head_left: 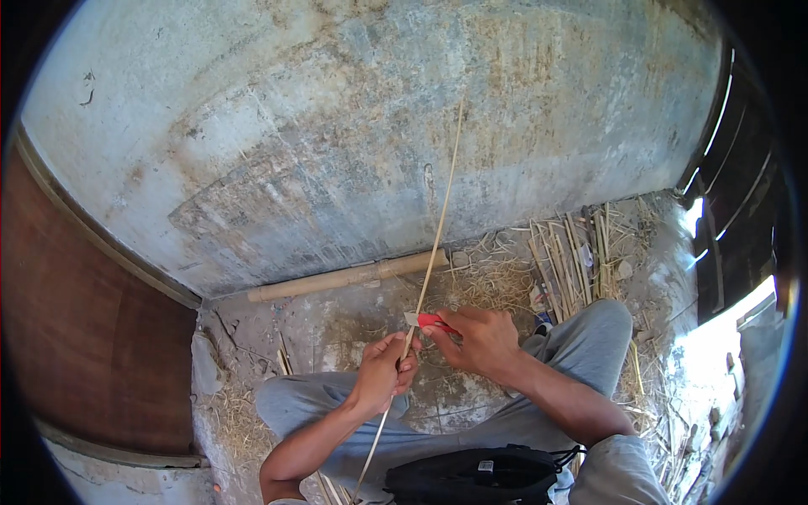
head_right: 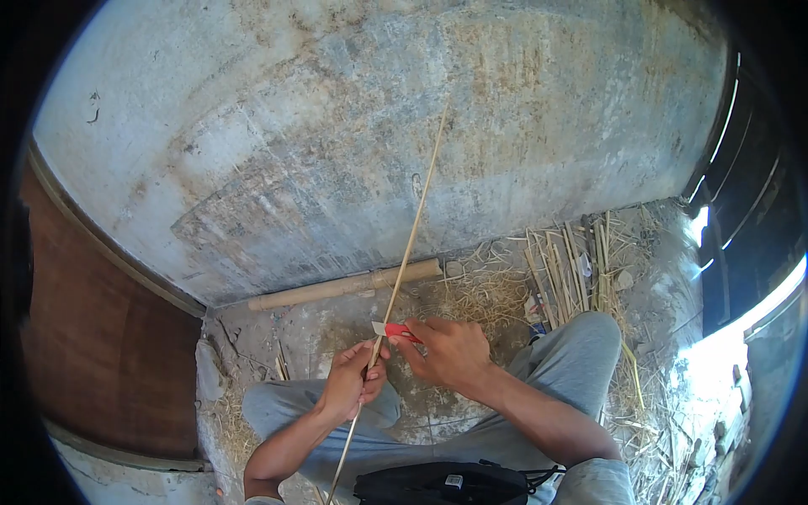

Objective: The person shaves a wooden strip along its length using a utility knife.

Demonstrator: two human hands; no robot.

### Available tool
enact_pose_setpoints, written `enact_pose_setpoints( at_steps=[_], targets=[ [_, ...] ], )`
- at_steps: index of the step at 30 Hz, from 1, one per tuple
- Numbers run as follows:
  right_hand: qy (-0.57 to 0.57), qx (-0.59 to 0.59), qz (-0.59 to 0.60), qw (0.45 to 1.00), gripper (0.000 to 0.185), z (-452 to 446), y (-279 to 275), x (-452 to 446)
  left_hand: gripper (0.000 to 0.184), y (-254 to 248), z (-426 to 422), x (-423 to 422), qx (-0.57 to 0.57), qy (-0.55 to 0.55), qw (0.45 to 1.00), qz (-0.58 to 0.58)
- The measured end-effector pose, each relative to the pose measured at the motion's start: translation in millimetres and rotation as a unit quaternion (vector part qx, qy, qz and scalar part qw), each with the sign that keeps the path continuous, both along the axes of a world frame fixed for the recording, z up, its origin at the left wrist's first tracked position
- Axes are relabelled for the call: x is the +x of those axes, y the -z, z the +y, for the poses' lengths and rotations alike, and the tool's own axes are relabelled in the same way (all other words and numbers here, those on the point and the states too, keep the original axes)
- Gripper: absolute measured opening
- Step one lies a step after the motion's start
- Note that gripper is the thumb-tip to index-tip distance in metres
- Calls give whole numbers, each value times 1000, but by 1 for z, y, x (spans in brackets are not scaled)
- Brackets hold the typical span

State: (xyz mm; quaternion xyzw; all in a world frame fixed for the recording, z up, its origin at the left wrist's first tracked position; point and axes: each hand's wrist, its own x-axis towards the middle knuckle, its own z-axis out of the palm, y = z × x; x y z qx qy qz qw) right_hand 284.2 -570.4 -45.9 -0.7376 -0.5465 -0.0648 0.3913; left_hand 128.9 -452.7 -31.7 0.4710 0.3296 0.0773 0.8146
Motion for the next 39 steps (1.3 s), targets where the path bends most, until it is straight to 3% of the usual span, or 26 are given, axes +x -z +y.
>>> enact_pose_setpoints(
  at_steps=[3,5,6,9,12,14,20,32,39],
  targets=[
    [13,20,7,1000,27,3,-1,4,30,-2,-2,-2,7,3,1000,12],
    [124,34,41,991,26,8,-10,26,30,1,-9,-10,13,10,1000,21],
    [126,35,41,991,26,6,-14,41,30,4,-15,-16,9,40,998,40],
    [172,-53,48,983,26,-6,-21,71,31,0,-17,-14,8,83,995,52],
    [165,8,117,979,26,-9,-28,54,31,3,-8,-10,14,77,996,34],
    [78,31,130,988,25,-8,-34,31,31,4,-4,-9,19,63,998,21],
    [-49,-1,72,996,22,-10,-2,-4,32,3,0,-5,-12,10,1000,-2],
    [43,-33,61,997,29,-3,-14,24,31,5,-8,-12,-1,44,999,28],
    [-31,0,41,999,27,-9,-8,-3,32,5,-6,-7,22,15,1000,14]
  ],
)
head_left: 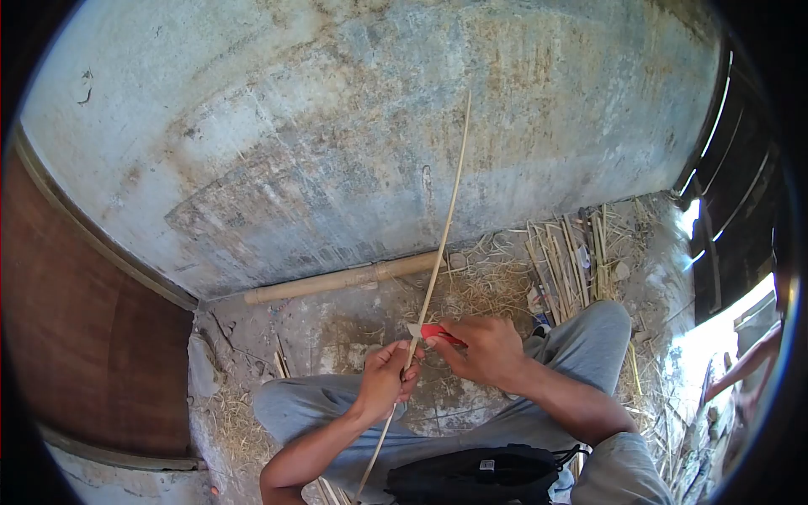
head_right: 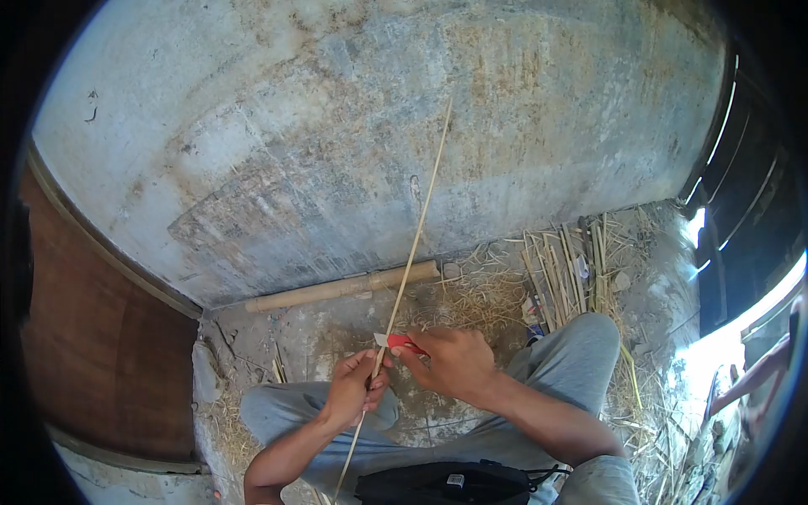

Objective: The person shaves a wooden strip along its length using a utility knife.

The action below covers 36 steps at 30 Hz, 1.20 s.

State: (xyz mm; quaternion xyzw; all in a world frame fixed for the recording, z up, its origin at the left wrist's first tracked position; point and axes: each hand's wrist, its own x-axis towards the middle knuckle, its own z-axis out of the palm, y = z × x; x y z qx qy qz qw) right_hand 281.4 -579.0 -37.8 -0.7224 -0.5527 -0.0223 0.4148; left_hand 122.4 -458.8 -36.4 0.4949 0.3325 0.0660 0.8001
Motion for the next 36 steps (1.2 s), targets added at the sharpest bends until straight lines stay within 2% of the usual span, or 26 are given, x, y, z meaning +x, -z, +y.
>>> enact_pose_setpoints(
  at_steps=[8,10,14,16,17,19,20,23,28,36],
  targets=[
    [24,6,-20,1000,28,4,5,0,31,0,1,2,-5,-12,1000,2],
    [27,-32,-30,999,26,3,4,1,30,-2,0,3,0,-14,1000,0],
    [42,-11,-33,998,27,8,7,5,29,-5,-3,1,24,-17,1000,-6],
    [130,19,12,991,24,14,3,29,30,1,-13,-7,12,3,1000,13],
    [132,20,11,991,24,11,-3,43,30,4,-17,-10,0,26,999,32],
    [186,-96,46,977,23,1,-16,67,30,7,-20,-8,-7,40,999,31],
    [188,-96,43,976,23,0,-18,67,31,9,-20,-6,-17,50,998,32],
    [175,-58,61,981,23,-1,-17,52,31,10,-12,-2,8,37,999,23],
    [-7,4,-8,1000,24,5,5,9,32,2,5,1,4,5,1000,1],
    [-29,-31,6,999,30,6,6,1,32,4,3,0,19,-20,1000,2]
  ],
)
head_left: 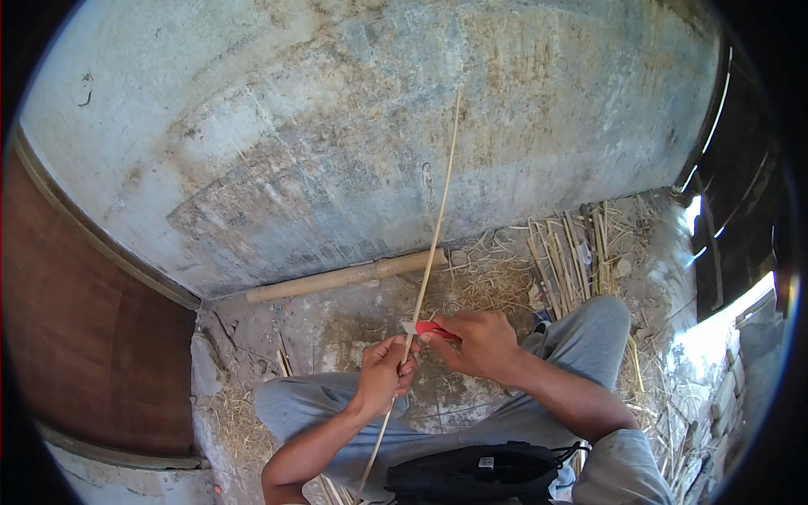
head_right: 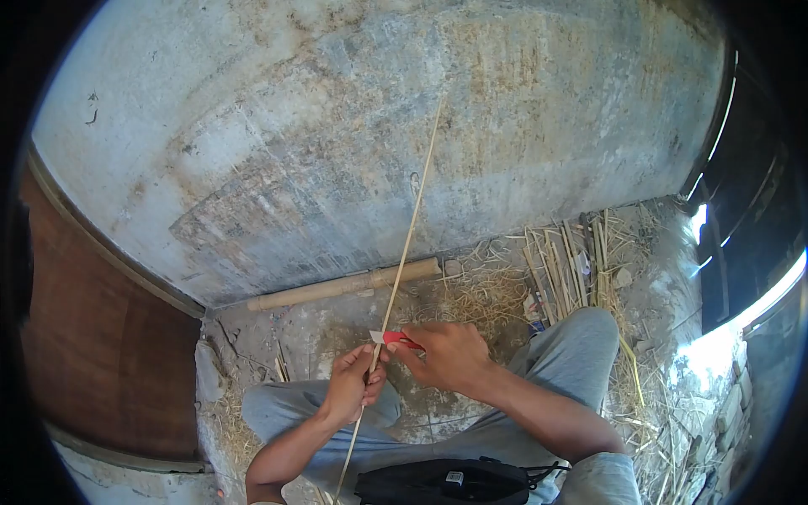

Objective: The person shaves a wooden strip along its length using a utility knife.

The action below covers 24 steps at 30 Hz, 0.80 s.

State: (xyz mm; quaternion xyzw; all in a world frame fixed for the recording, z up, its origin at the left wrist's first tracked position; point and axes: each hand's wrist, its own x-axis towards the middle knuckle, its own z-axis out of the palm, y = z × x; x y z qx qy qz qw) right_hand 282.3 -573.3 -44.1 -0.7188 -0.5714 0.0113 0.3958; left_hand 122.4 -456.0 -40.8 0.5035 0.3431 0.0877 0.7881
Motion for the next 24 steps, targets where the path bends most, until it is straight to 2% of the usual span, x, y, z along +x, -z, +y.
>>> enact_pose_setpoints(
  at_steps=[10,18,23,24],
  targets=[
    [44,50,-54,996,28,2,3,-3,31,-8,-4,1,-3,-17,1000,-3],
    [45,40,-56,997,27,3,-2,-3,31,-12,0,-1,-22,-1,999,-26],
    [48,59,-58,995,29,7,-2,3,29,-13,2,-4,-80,11,996,-38],
    [93,70,-29,993,28,9,-7,15,29,-11,-2,-7,-79,11,996,-38]
  ],
)
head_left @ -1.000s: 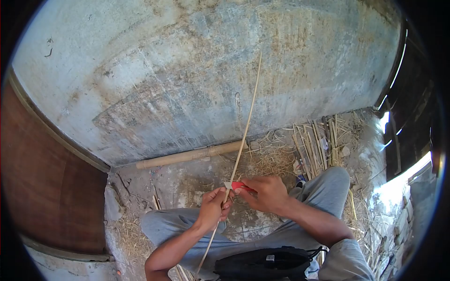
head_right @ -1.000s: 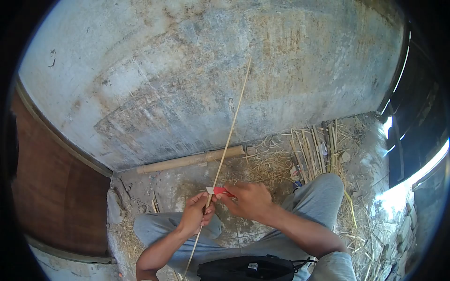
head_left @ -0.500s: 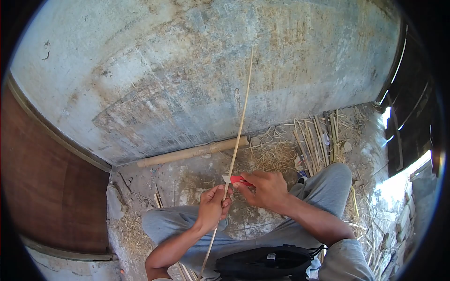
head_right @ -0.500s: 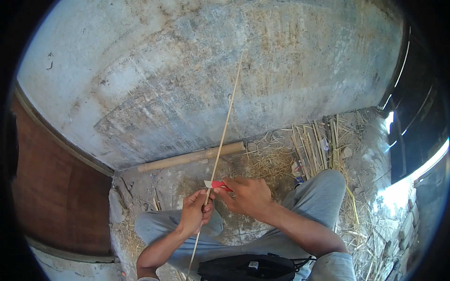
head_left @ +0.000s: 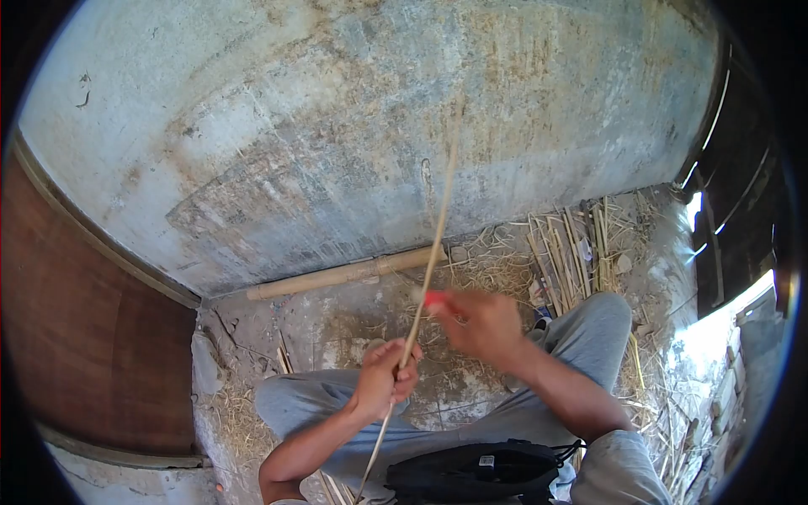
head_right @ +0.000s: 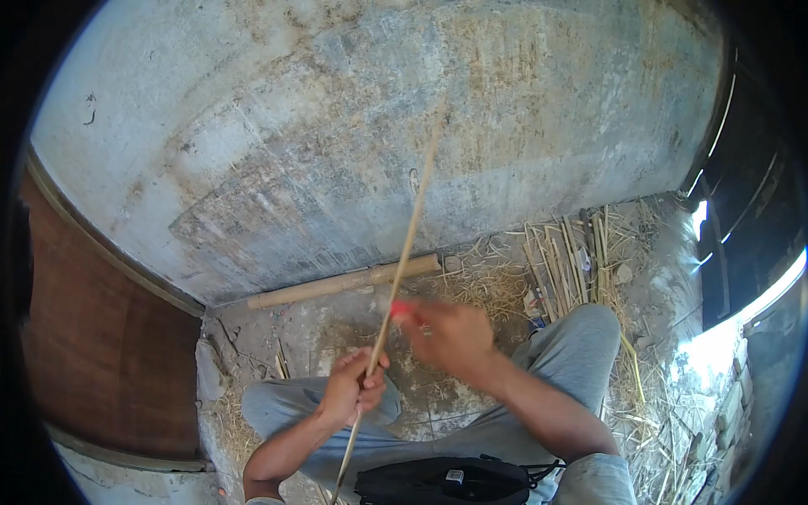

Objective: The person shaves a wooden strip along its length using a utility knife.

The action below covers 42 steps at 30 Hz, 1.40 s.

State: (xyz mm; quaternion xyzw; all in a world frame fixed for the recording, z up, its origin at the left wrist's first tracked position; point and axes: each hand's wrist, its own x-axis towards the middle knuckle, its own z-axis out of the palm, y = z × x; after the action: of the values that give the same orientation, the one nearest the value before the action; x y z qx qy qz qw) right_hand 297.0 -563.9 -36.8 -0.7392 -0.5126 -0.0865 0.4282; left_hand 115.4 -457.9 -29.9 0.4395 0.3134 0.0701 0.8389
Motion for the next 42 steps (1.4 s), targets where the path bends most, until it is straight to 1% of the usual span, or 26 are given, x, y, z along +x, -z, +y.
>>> enact_pose_setpoints(
  at_steps=[1,2,4,6,8,10,11,13,18,25,28,32,35,42],
  targets=[
    [44,15,31,998,29,1,-5,11,29,5,-7,-5,-1,23,1000,15],
    [47,15,31,998,29,-3,-11,24,29,8,-12,-6,-3,47,998,29],
    [102,-106,75,986,25,-14,-22,45,29,6,-15,-1,0,59,998,37],
    [103,-98,92,986,24,-17,-23,41,29,8,-12,4,3,67,997,43],
    [100,-91,112,984,23,-18,-20,30,31,16,-6,5,13,59,998,18],
    [-22,-31,75,996,23,-15,-16,12,31,10,-1,9,7,38,999,14],
    [-25,-31,75,996,23,-15,-11,5,31,7,2,12,2,18,1000,8],
    [-81,-40,54,994,24,-15,2,-8,31,4,6,13,3,5,1000,0],
    [-77,-28,40,996,25,-12,11,-12,31,7,8,9,1,-1,1000,-21],
    [-61,-35,-4,998,29,-11,8,-14,30,2,6,8,26,-11,1000,-8],
    [-41,-55,4,998,24,-11,2,-18,31,1,5,8,30,-7,999,-7],
    [-37,-53,1,998,25,-9,2,-17,31,3,3,8,52,-24,998,15],
    [-36,-39,-15,998,26,-8,6,-16,32,3,2,7,71,-25,997,4],
    [-26,-37,-30,999,27,-6,3,-16,31,3,2,8,76,-30,996,17]
  ],
)
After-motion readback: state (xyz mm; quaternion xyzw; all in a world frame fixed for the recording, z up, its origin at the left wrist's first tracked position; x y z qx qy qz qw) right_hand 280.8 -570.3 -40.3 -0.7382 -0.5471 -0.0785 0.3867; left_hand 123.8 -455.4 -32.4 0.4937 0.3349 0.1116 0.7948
